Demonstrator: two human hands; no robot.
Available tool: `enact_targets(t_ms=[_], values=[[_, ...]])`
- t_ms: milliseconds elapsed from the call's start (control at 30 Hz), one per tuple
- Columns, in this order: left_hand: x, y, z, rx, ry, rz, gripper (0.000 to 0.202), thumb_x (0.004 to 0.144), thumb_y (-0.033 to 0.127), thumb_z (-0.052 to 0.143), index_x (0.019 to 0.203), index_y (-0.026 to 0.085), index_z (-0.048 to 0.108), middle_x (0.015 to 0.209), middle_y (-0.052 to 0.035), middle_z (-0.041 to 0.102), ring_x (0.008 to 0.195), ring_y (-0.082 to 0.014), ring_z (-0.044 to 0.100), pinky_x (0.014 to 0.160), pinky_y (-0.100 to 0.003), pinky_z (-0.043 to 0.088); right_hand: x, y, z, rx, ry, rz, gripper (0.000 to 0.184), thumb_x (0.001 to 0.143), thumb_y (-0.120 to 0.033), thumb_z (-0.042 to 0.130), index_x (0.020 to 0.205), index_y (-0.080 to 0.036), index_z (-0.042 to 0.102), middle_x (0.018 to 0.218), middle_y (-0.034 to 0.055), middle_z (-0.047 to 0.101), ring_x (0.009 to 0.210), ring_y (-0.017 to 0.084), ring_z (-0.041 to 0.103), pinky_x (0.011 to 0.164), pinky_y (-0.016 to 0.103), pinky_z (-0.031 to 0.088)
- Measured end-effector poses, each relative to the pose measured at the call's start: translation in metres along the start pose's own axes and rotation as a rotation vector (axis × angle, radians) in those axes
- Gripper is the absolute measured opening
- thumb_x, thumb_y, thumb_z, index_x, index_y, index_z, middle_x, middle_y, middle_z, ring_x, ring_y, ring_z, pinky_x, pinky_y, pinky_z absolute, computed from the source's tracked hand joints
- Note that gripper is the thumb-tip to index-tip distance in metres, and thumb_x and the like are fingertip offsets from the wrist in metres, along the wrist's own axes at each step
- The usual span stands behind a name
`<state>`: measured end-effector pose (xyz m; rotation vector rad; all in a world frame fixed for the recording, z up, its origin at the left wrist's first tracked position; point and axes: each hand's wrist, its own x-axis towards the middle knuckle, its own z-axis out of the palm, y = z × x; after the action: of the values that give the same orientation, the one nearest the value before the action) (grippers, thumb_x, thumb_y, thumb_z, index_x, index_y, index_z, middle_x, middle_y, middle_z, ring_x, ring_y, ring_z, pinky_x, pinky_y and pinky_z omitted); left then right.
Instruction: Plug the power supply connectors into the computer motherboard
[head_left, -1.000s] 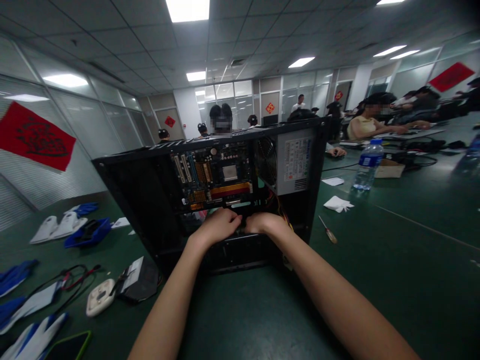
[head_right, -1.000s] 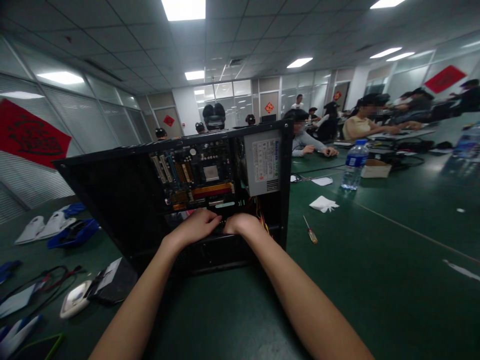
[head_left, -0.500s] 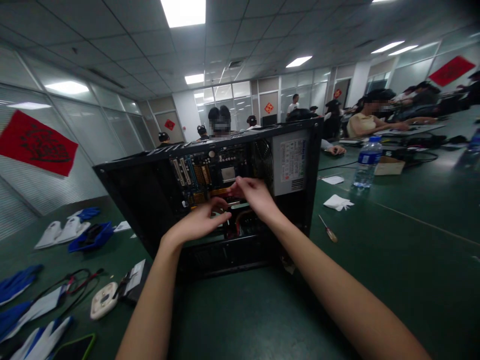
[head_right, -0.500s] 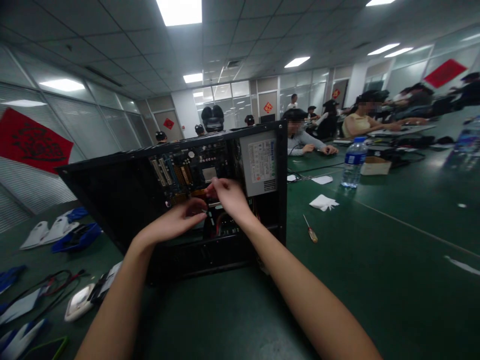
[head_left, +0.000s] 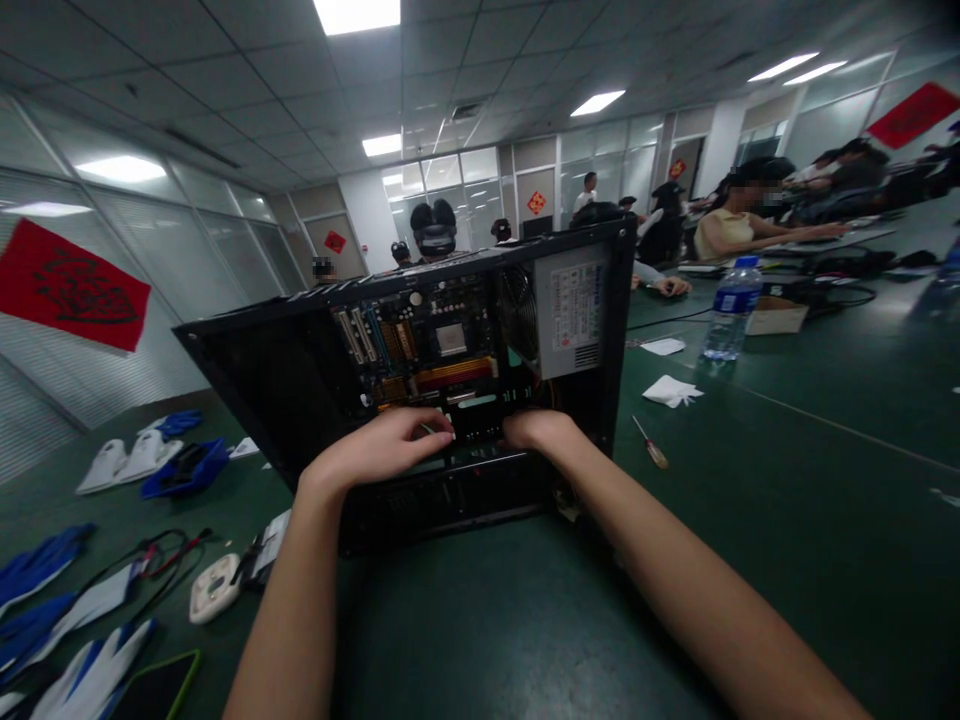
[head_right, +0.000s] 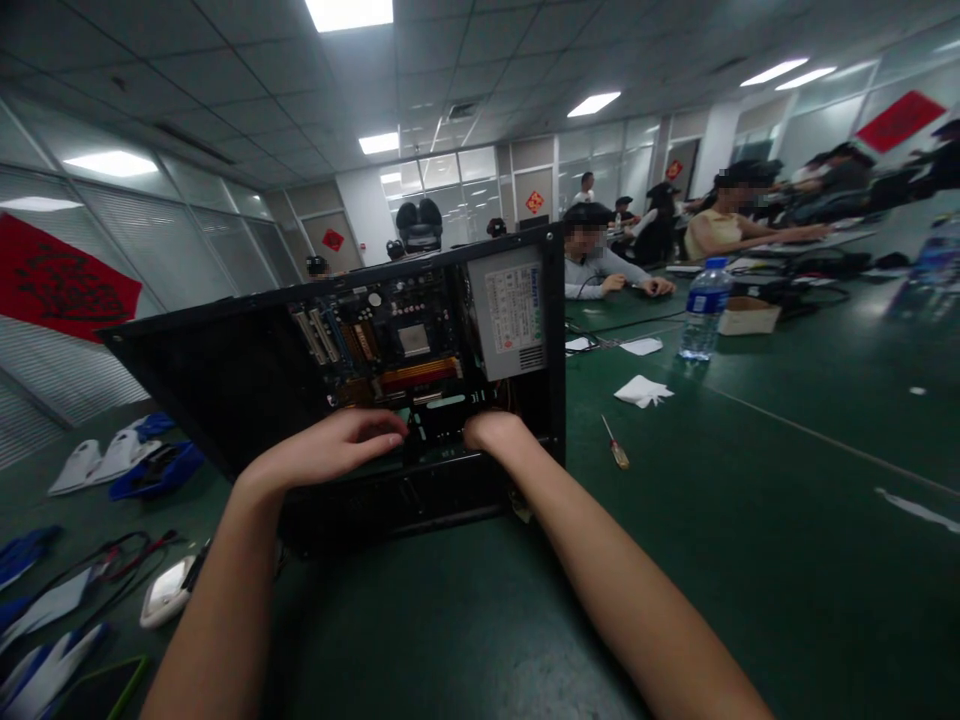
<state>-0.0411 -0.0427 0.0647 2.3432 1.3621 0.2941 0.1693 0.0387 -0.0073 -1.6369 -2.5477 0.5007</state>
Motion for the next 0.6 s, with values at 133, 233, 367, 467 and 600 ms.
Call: enact_targets(t_ms=[133,233,367,467,600], values=[[-0.004,-0.001,-0.004,0.026,0.013,-0.014,0.042,0.095,0.051,0.050,0.116,0.020,0.070,0.113,-0.0052,0.073,0.098,-0.0208,0.067,0.085,-0.027,0.048,-0.005,0.008,-0.005,-0.096,-0.018,0.129,0.031,0.091,-0.019,0.059,0.111,0.000,0.075,0.114,0.0317,0.069,0.108,0.038,0.069,0.084,0.042,0.054],[-0.004,-0.002,-0.004,0.028,0.013,-0.013,0.042,0.095,0.050,0.050,0.117,0.020,0.069,0.114,-0.0051,0.073,0.099,-0.0207,0.067,0.085,-0.027,0.048,-0.008,0.004,-0.008,-0.086,0.107,0.072,0.041,0.099,-0.031,0.050,0.118,-0.002,0.072,0.117,0.0291,0.069,0.108,0.036,0.069,0.084,0.039,0.051],[-0.006,0.000,-0.004,0.006,0.014,0.010,0.044,0.095,0.051,0.049,0.120,0.020,0.068,0.119,-0.0067,0.072,0.105,-0.0222,0.067,0.093,-0.030,0.048,-0.001,-0.006,-0.007,0.064,0.375,-0.042,0.047,0.102,-0.042,0.043,0.094,-0.009,0.077,0.095,0.0196,0.076,0.086,0.028,0.072,0.069,0.032,0.046],[-0.011,0.001,-0.005,0.024,0.002,0.028,0.052,0.091,0.053,0.057,0.130,0.020,0.064,0.133,-0.0089,0.066,0.119,-0.0249,0.062,0.104,-0.033,0.044,0.005,-0.014,-0.009,0.281,0.570,-0.094,0.050,0.102,-0.042,0.040,0.073,-0.014,0.070,0.074,0.0106,0.072,0.070,0.021,0.067,0.061,0.028,0.041],[-0.016,0.006,-0.006,0.108,0.050,0.068,0.076,0.078,0.052,0.074,0.144,0.024,0.052,0.155,-0.0074,0.046,0.141,-0.0281,0.043,0.119,-0.037,0.029,0.001,-0.027,-0.017,0.711,0.633,-0.134,0.059,0.103,-0.051,0.029,0.061,-0.018,0.053,0.052,0.0020,0.055,0.051,0.014,0.054,0.051,0.024,0.037]])
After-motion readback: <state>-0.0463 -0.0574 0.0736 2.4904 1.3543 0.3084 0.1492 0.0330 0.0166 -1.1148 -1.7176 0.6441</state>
